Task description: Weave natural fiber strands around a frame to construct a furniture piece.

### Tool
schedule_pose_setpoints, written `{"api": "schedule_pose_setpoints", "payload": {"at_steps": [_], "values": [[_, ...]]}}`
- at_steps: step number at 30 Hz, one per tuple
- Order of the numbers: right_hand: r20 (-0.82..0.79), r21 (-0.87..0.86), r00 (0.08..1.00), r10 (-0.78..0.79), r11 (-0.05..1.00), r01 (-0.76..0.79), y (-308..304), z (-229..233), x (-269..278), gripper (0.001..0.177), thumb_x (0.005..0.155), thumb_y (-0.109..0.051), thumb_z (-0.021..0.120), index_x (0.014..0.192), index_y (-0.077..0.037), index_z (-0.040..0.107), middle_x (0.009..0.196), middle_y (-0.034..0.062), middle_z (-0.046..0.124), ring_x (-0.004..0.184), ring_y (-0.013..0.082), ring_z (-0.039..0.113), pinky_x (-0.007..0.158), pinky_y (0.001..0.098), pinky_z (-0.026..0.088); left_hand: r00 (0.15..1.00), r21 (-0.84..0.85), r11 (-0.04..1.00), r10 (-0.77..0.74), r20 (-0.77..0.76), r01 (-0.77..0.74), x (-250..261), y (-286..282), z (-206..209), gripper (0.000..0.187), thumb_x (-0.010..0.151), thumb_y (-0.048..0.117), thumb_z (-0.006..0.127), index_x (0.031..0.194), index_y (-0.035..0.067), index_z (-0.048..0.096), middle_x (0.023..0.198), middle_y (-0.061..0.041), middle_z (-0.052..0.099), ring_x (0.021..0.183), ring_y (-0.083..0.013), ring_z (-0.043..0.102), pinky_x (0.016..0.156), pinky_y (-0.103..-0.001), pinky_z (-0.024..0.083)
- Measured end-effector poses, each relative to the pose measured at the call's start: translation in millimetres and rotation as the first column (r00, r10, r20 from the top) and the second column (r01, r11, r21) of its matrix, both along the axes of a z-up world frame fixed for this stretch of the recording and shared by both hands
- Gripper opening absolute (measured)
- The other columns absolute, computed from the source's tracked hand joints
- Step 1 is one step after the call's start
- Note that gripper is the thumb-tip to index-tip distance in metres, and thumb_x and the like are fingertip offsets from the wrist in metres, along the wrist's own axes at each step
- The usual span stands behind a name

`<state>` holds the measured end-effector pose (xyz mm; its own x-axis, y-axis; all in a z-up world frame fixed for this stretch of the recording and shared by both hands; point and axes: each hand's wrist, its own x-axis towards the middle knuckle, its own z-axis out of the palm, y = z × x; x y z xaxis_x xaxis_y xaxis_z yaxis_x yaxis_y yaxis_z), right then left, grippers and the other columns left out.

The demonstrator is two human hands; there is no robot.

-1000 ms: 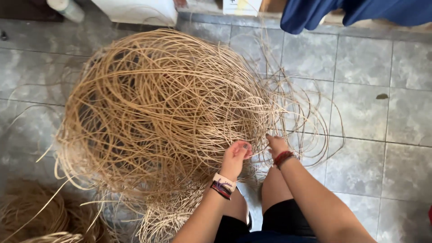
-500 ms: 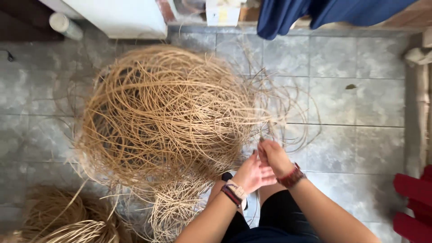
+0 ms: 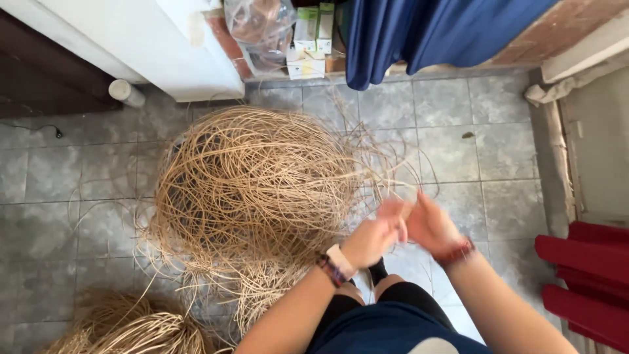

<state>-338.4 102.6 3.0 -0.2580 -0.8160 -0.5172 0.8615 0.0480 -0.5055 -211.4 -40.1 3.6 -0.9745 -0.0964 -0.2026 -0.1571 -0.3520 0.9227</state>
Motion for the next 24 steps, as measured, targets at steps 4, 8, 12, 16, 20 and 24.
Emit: {"api": "schedule_pose_setpoints", "payload": {"at_steps": [4,8,12,16,20,24], "values": [[0.014,0.076,0.969,-0.245,0.967,0.244,-11.7,-40.1,-55.6,0.042,0.104,-0.017,0.04,0.134,0.007,0.056,0.087,0.0029,0.051,0.061,0.0058,0.043,0.056,0.0189,0.036,0.891,-0.523,0.74,-0.447,0.087,0.422,37.9,5.1,-1.5,0.026,0.102,0.017,0.041,0.099,0.012,0.067,0.092,-0.016,0.074,0.097,-0.0395,0.071,0.087,-0.049,0.055],[-0.184,0.154,0.957,-0.222,0.956,0.251,4.1,-2.6,-61.5,0.044,0.095,-0.011,0.036,0.132,0.003,0.057,0.068,-0.0059,0.025,0.055,0.007,0.031,0.052,0.0196,0.031,0.873,-0.527,0.713,-0.469,0.132,0.463,36.8,-16.7,-4.8,0.03,0.098,0.017,0.043,0.1,0.007,0.072,0.093,-0.026,0.073,0.101,-0.0489,0.067,0.088,-0.056,0.052],[-0.545,0.126,0.826,-0.142,0.96,0.248,32.0,49.1,-35.9,0.043,0.108,-0.022,0.032,0.129,0.006,0.056,0.065,-0.0019,0.021,0.051,0.0088,0.023,0.044,0.0231,0.021,0.92,-0.349,0.855,-0.384,0.072,0.384,0.7,-24.4,5.0,0.032,0.109,0.019,0.036,0.082,0.008,0.05,0.122,-0.026,0.069,0.127,-0.0432,0.061,0.104,-0.053,0.046],[-0.881,0.339,0.238,0.408,0.897,-0.283,67.5,45.7,-3.9,0.021,0.097,-0.021,0.053,0.099,-0.013,0.072,0.082,0.0072,0.075,0.074,0.0267,0.067,0.07,0.0394,0.054,0.983,0.457,0.882,0.033,0.183,-0.114,-52.6,-11.1,9.6,0.048,0.102,0.049,0.055,0.133,0.012,0.062,0.127,-0.017,0.065,0.115,-0.0299,0.065,0.049,-0.018,0.039],[-0.332,0.942,-0.145,0.932,0.319,-0.104,122.2,-67.6,-10.7,0.023,0.093,-0.043,0.053,0.091,-0.043,0.076,0.084,-0.0111,0.078,0.093,0.0226,0.075,0.082,0.0376,0.06,0.889,0.511,0.784,0.451,-0.078,-0.352,-77.2,-27.0,28.9,0.034,0.111,0.029,0.044,0.126,0.005,0.064,0.048,0.0,0.045,0.036,-0.0086,0.044,0.035,-0.019,0.025],[-0.725,0.404,0.507,0.467,0.884,-0.236,61.3,42.8,-21.2,0.042,0.085,-0.007,0.048,0.111,0.003,0.08,0.111,0.027,0.078,0.109,0.0391,0.065,0.102,0.0554,0.046,0.985,0.146,0.988,0.076,-0.158,-0.053,-36.5,-14.6,63.1,0.03,0.109,0.021,0.042,0.12,0.004,0.065,0.054,-0.003,0.051,0.046,-0.0135,0.049,0.046,-0.023,0.034]]}}
